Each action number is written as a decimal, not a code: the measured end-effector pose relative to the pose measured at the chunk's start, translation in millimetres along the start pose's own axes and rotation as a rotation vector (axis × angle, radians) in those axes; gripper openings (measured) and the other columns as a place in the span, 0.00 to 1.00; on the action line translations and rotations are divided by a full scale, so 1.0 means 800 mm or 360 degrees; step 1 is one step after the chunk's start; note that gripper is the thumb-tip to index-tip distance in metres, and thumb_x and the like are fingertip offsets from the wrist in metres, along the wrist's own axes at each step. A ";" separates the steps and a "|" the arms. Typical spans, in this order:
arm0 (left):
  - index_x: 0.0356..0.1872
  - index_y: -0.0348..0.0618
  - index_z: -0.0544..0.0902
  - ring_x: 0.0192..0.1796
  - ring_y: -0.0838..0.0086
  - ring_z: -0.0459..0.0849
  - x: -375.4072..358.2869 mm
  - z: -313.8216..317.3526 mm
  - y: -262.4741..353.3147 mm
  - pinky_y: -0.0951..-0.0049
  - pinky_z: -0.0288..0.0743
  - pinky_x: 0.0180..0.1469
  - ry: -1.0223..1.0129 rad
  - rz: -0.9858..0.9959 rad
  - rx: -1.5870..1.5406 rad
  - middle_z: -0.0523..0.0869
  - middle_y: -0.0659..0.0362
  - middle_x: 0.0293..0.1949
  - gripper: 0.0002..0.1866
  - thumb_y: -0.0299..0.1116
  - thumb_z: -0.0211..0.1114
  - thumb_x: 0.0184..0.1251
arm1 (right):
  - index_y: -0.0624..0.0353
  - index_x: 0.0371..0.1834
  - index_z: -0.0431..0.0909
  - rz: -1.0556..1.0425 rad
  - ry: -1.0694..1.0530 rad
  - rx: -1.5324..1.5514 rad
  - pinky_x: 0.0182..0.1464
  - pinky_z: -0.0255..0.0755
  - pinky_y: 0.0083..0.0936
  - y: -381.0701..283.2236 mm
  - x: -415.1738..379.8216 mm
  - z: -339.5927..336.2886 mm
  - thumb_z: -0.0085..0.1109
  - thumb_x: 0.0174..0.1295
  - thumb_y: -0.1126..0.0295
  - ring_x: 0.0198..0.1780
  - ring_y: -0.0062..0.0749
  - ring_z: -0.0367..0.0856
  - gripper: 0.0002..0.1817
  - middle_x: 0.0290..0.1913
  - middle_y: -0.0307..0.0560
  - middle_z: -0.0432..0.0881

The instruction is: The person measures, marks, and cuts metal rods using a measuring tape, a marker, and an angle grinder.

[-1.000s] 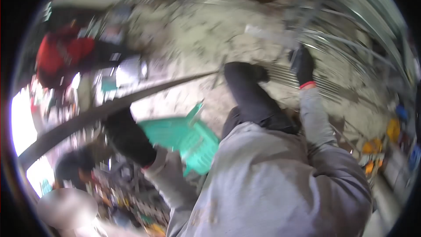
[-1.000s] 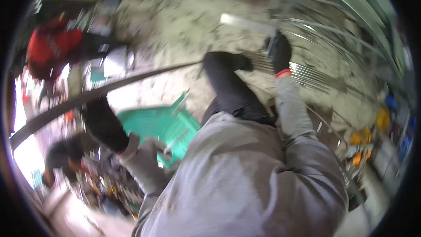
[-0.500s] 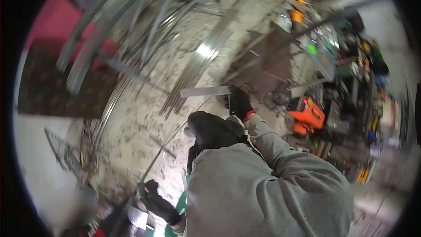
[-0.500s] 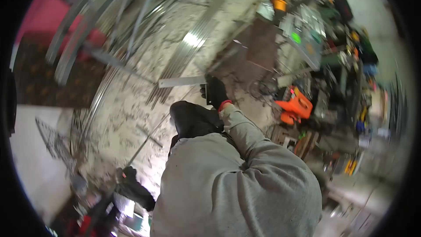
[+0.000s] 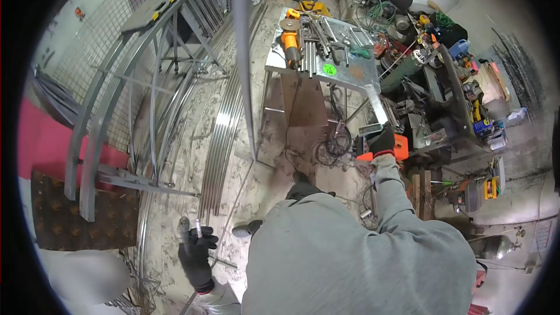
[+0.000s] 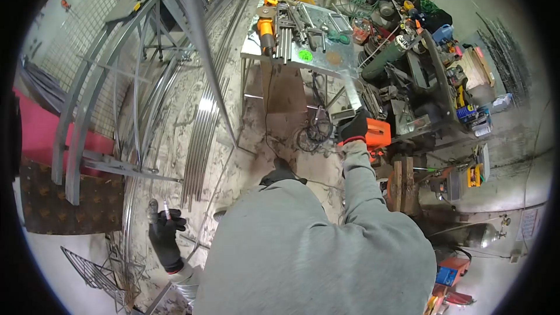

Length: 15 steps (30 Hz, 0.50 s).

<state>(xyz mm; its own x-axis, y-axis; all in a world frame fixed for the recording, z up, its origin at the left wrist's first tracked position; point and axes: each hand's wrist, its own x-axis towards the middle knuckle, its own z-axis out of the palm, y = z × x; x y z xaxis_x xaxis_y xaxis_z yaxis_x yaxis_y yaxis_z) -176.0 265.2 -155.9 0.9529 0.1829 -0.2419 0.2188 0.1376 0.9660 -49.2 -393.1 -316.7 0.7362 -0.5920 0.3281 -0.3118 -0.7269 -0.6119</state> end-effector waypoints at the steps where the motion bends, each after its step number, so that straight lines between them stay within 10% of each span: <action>1: 0.86 0.31 0.60 0.38 0.68 0.89 0.009 0.023 -0.020 0.70 0.84 0.41 -0.0010 -0.0020 -0.0110 0.87 0.49 0.45 0.40 0.18 0.58 0.71 | 0.63 0.52 0.82 -0.0103 0.0143 -0.0169 0.47 0.83 0.47 -0.003 0.020 -0.007 0.78 0.62 0.59 0.47 0.60 0.91 0.23 0.41 0.59 0.91; 5: 0.87 0.40 0.60 0.34 0.72 0.85 0.044 0.138 -0.082 0.74 0.79 0.32 0.0140 -0.0226 -0.0036 0.83 0.53 0.44 0.40 0.27 0.64 0.77 | 0.67 0.48 0.84 -0.0178 0.0370 -0.0040 0.46 0.85 0.50 0.130 0.151 0.093 0.83 0.52 0.50 0.44 0.65 0.91 0.32 0.39 0.65 0.90; 13: 0.84 0.36 0.66 0.40 0.70 0.89 0.045 0.347 -0.051 0.72 0.84 0.38 -0.0126 -0.0233 0.0159 0.87 0.49 0.48 0.34 0.37 0.64 0.83 | 0.62 0.43 0.88 0.0207 -0.0015 -0.0040 0.54 0.85 0.45 0.045 0.276 0.131 0.76 0.62 0.51 0.50 0.52 0.93 0.22 0.42 0.60 0.92; 15: 0.84 0.37 0.66 0.41 0.69 0.90 0.055 0.365 -0.049 0.71 0.85 0.39 -0.0143 -0.0232 0.0269 0.87 0.49 0.49 0.33 0.37 0.62 0.84 | 0.63 0.56 0.81 0.1101 -0.0151 0.1658 0.70 0.76 0.42 0.052 0.311 0.158 0.65 0.72 0.56 0.65 0.50 0.85 0.21 0.61 0.59 0.85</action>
<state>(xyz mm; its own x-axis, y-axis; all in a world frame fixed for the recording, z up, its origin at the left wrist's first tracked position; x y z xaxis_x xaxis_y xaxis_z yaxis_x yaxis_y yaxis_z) -81.2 -16.7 -177.4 0.9219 0.0850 -0.3780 0.3801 -0.0101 0.9249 196.8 -527.0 -351.3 0.6617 -0.6805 -0.3148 -0.0591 0.3712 -0.9267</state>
